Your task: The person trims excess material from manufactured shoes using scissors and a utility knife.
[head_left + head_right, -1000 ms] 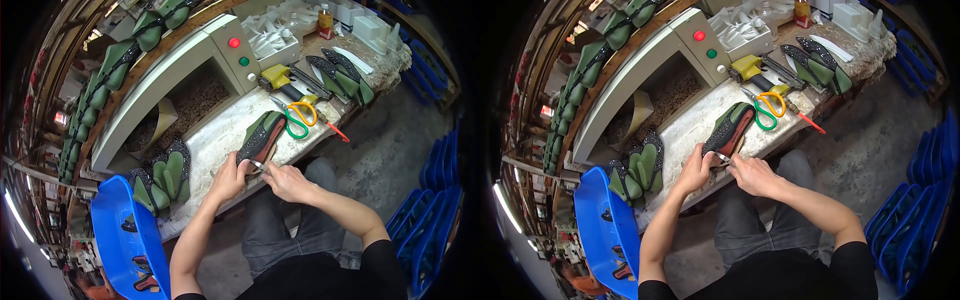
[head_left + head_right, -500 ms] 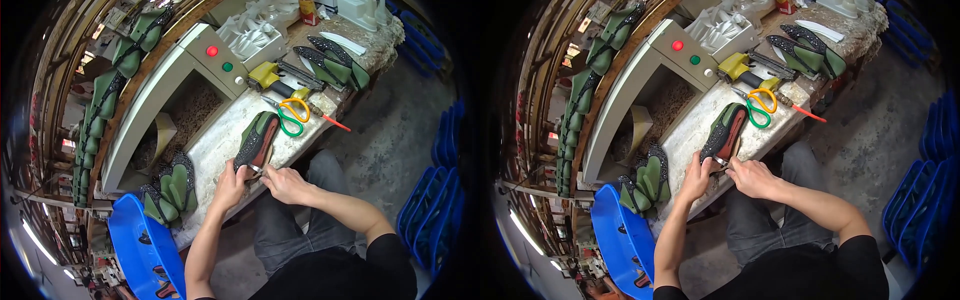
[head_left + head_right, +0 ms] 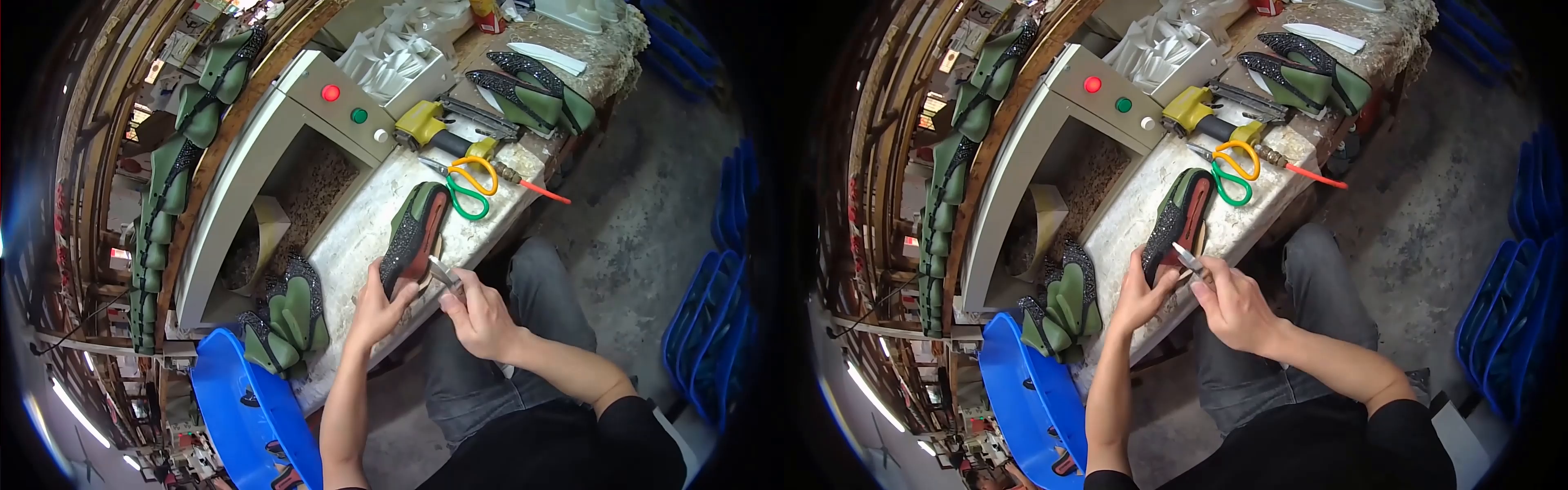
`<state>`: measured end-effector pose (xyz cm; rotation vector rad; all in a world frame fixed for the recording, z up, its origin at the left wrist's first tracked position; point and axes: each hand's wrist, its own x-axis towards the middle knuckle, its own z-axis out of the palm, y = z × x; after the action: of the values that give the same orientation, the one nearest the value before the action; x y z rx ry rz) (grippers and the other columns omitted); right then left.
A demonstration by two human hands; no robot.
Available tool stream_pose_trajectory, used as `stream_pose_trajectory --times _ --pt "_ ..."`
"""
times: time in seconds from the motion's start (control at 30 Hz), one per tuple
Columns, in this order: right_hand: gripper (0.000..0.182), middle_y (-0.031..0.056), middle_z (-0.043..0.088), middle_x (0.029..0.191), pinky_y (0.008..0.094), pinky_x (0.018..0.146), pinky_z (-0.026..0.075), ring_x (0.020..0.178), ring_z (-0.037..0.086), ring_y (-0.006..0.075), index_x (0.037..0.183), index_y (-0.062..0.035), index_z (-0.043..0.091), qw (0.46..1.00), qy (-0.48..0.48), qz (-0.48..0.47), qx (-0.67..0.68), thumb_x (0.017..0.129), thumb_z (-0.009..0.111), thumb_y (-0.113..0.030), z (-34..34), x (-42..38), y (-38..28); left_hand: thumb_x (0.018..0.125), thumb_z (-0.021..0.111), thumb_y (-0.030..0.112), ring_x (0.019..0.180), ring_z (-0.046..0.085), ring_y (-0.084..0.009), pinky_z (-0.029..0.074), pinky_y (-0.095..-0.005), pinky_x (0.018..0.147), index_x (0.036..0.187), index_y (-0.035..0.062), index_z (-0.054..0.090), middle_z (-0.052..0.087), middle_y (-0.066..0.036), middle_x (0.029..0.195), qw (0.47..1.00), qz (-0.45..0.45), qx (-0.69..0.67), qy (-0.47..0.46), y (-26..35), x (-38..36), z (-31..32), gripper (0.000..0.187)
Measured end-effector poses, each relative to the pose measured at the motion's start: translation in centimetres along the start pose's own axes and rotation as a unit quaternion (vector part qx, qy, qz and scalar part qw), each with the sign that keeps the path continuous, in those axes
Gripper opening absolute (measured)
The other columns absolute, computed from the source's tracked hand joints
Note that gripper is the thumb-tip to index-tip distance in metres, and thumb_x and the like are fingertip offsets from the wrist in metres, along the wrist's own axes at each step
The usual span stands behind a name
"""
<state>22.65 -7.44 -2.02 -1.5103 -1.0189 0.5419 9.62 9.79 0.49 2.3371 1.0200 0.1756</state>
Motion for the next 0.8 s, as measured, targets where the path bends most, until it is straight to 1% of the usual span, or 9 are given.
stream_pose_trajectory --times 0.1,0.13,0.27,0.37,0.47,0.6,0.67,0.77,0.8 --pt "0.02 0.0161 0.072 0.081 0.045 0.062 0.054 0.067 0.07 0.0361 0.117 0.0022 0.054 0.978 0.142 -0.148 -0.023 0.107 0.054 -0.014 4.2 1.8 2.3 0.104 0.064 0.021 0.106 0.071 -0.0386 0.055 -0.0469 0.091 0.15 -0.0019 0.037 0.07 -0.027 0.123 0.992 0.048 -0.09 -0.078 -0.7 -0.3 -1.2 0.058" --pt "0.02 0.0161 0.072 0.081 0.045 0.062 0.054 0.067 0.07 0.0361 0.117 0.0022 0.054 0.978 0.137 -0.152 -0.024 0.107 0.054 -0.014 4.1 1.9 2.1 0.104 0.064 0.021 0.106 0.071 -0.0386 0.055 -0.0469 0.091 0.15 -0.0019 0.037 0.07 -0.027 0.123 0.992 0.047 -0.092 -0.073 -0.9 -0.5 -1.2 0.058" --pt "0.021 0.0195 0.072 0.086 0.0489 0.056 0.051 0.065 0.069 0.042 0.118 0.0035 0.053 0.994 0.096 -0.05 0.014 0.105 0.057 -0.012 3.5 2.6 1.0 0.103 0.064 0.019 0.105 0.071 -0.0362 0.055 -0.0449 0.09 0.155 0.0005 0.033 0.069 -0.027 0.124 0.989 0.106 -0.078 -0.064 -2.5 0.1 -0.5 0.063" --pt "0.022 0.0211 0.072 0.086 0.0492 0.056 0.051 0.065 0.068 0.0435 0.118 0.004 0.053 0.998 0.054 -0.033 -0.012 0.105 0.057 -0.013 4.0 1.8 2.3 0.103 0.064 0.02 0.105 0.07 -0.0362 0.055 -0.0446 0.091 0.154 0.001 0.033 0.069 -0.027 0.124 0.987 0.072 -0.114 -0.09 -2.7 -0.8 0.0 0.063" --pt "0.022 0.0226 0.072 0.087 0.0495 0.055 0.051 0.064 0.067 0.045 0.117 0.0045 0.053 0.998 0.024 -0.039 -0.037 0.106 0.056 -0.014 4.2 3.5 2.9 0.103 0.065 0.02 0.106 0.07 -0.0363 0.055 -0.0442 0.091 0.154 0.0016 0.034 0.069 -0.027 0.124 0.983 0.057 -0.139 -0.101 -2.4 0.2 -1.1 0.062" --pt "0.022 0.0246 0.071 0.084 0.0508 0.055 0.049 0.061 0.065 0.0481 0.116 0.0044 0.053 0.999 0.017 -0.038 0.002 0.106 0.054 -0.015 3.9 4.4 3.1 0.104 0.065 0.021 0.105 0.07 -0.0354 0.055 -0.044 0.091 0.154 0.0013 0.034 0.068 -0.026 0.124 0.979 0.017 -0.156 -0.129 -2.2 0.1 -1.3 0.062" --pt "0.022 0.0233 0.07 0.082 0.0501 0.054 0.049 0.06 0.065 0.0463 0.115 0.004 0.053 0.996 0.043 -0.075 -0.011 0.107 0.054 -0.016 4.1 6.4 3.6 0.103 0.065 0.021 0.105 0.07 -0.0351 0.055 -0.0437 0.091 0.154 0.0011 0.035 0.068 -0.026 0.125 0.982 0.037 -0.148 -0.112 -1.7 1.7 -2.2 0.062" --pt "0.022 0.0195 0.068 0.075 0.0479 0.052 0.049 0.055 0.064 0.041 0.113 0.0025 0.052 0.99 0.087 -0.104 -0.032 0.109 0.053 -0.019 5.1 4.6 5.1 0.103 0.066 0.023 0.105 0.07 -0.0342 0.055 -0.0428 0.092 0.153 0.0006 0.035 0.067 -0.026 0.127 0.983 0.026 -0.141 -0.114 -2.0 0.1 -1.2 0.063" --pt "0.022 0.0195 0.068 0.075 0.0479 0.052 0.049 0.055 0.064 0.041 0.113 0.0025 0.052 0.991 0.086 -0.1 -0.028 0.109 0.053 -0.019 5.0 3.9 4.8 0.103 0.066 0.023 0.105 0.07 -0.0342 0.055 -0.0428 0.092 0.153 0.0006 0.035 0.067 -0.026 0.127 0.983 0.021 -0.139 -0.117 -1.9 -0.5 -1.2 0.063"
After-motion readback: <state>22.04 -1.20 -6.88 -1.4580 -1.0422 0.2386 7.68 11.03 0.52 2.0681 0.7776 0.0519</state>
